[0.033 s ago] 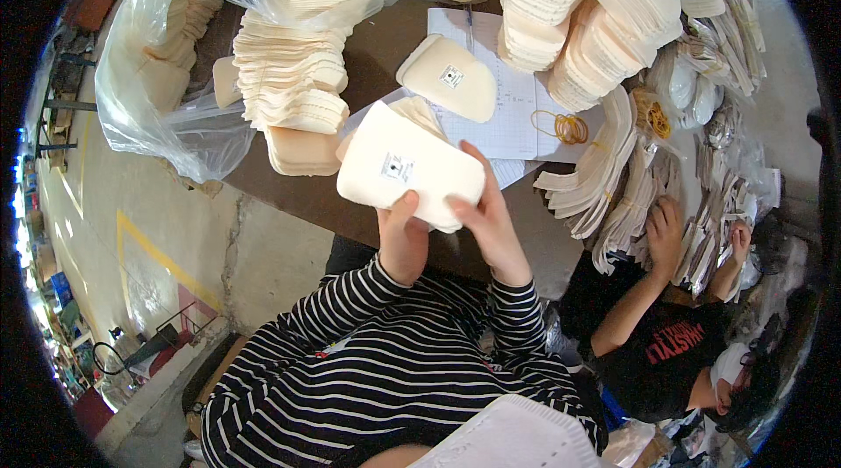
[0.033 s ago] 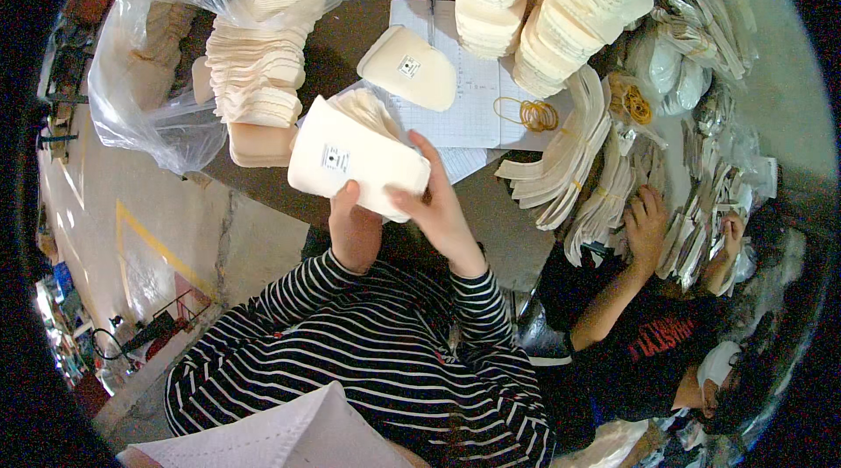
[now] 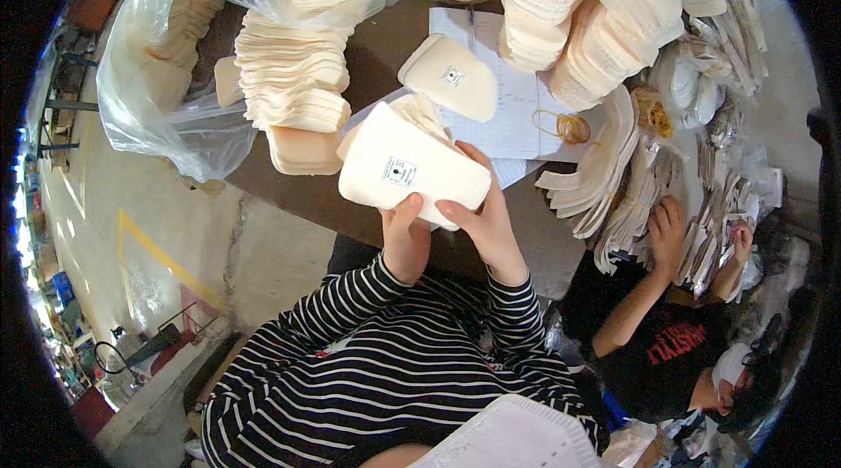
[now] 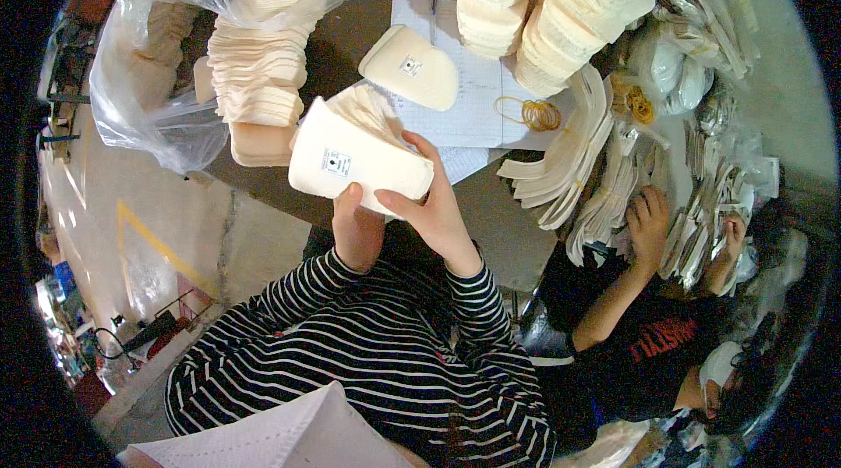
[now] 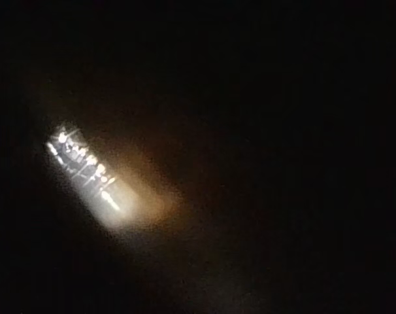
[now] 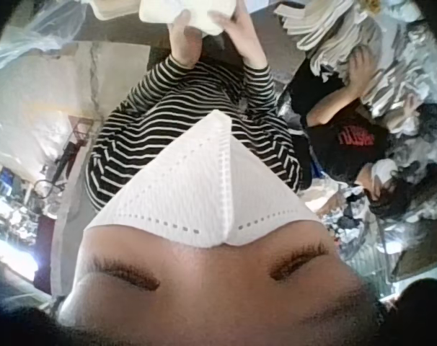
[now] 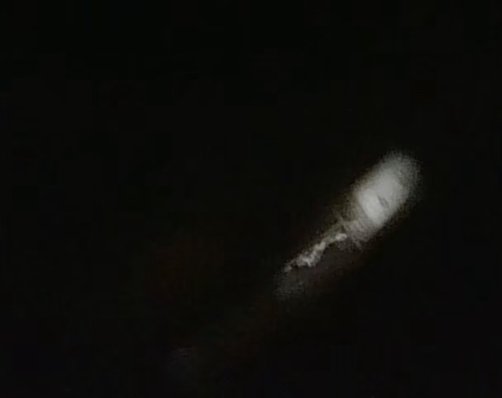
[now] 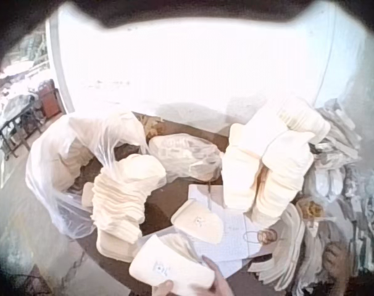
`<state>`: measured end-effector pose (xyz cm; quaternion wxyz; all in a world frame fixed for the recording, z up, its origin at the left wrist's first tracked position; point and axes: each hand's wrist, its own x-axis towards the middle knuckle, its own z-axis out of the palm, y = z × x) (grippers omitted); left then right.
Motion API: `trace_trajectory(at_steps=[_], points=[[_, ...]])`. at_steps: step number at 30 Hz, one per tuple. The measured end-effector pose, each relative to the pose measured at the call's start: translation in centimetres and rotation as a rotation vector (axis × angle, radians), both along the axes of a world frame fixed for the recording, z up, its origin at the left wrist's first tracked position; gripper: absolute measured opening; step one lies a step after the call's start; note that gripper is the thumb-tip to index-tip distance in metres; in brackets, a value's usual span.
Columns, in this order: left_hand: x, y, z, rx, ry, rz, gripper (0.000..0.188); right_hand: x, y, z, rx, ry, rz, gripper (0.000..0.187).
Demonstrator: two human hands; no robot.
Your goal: The person repeatedly picks up stacks of white fabric pieces from a plastic bag, aligns them by hand, and places them on a table. The person handles the pieces one at a time, occasionally adjusting the stack before setting it down.
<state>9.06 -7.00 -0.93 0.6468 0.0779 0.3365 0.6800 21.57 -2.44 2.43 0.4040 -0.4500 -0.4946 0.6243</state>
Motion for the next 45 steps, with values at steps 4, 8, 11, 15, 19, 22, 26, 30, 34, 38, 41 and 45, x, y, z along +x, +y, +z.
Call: trace_trajectory(at_steps=[4,8,11,15,19,22,26,30,34,38,41,45], points=[[-2.6,1.7,1.3,-0.113,0.273,-0.175,0.065,0.5,3.7,-0.8,0.287,-0.039,-0.064,0.061],[-5.9,-0.1,-0.4,-0.229,0.684,-0.055,0.073,3.2,5.9,-2.3,0.476,-0.617,0.019,0.059],[-8.4,1.3,-1.1,-0.019,0.758,-0.173,0.083,3.2,4.4,-1.2,0.5,-0.713,-0.026,0.067],[-9.3,5.3,-2.3,0.229,0.916,-0.333,0.093,2.2,2.5,-1.4,0.529,-0.648,0.014,0.086],[-10.2,6.0,-1.8,0.335,1.213,-0.419,0.084,2.0,0.9,-2.6,0.457,-0.578,-0.065,0.098],[-10.5,5.4,-1.8,0.374,1.126,-0.449,0.069,1.9,0.4,-3.2,0.423,-0.538,-0.069,0.099],[-10.6,4.9,-1.6,0.369,1.097,-0.515,0.059,1.3,-0.3,-3.6,0.476,-0.544,-0.058,0.093],[-9.8,4.4,-1.3,0.326,1.286,-0.421,0.061,0.6,-1.0,-3.6,0.533,-0.669,-0.111,0.083],[-8.5,3.2,-2.3,0.144,1.303,-0.088,0.05,1.6,-1.1,-3.6,0.495,-0.68,-0.002,0.069],[-6.8,2.1,-2.7,0.137,1.069,-0.062,0.045,1.3,-1.5,-2.7,0.392,-0.437,-0.159,0.057],[-6.6,1.5,-3.3,0.354,1.094,-0.175,0.053,1.6,-1.9,-4.5,0.48,-0.474,-0.142,0.074],[-8.0,2.3,-2.4,0.607,1.09,-0.481,0.063,2.4,-2.2,-5.3,0.531,-0.45,-0.042,0.089]])
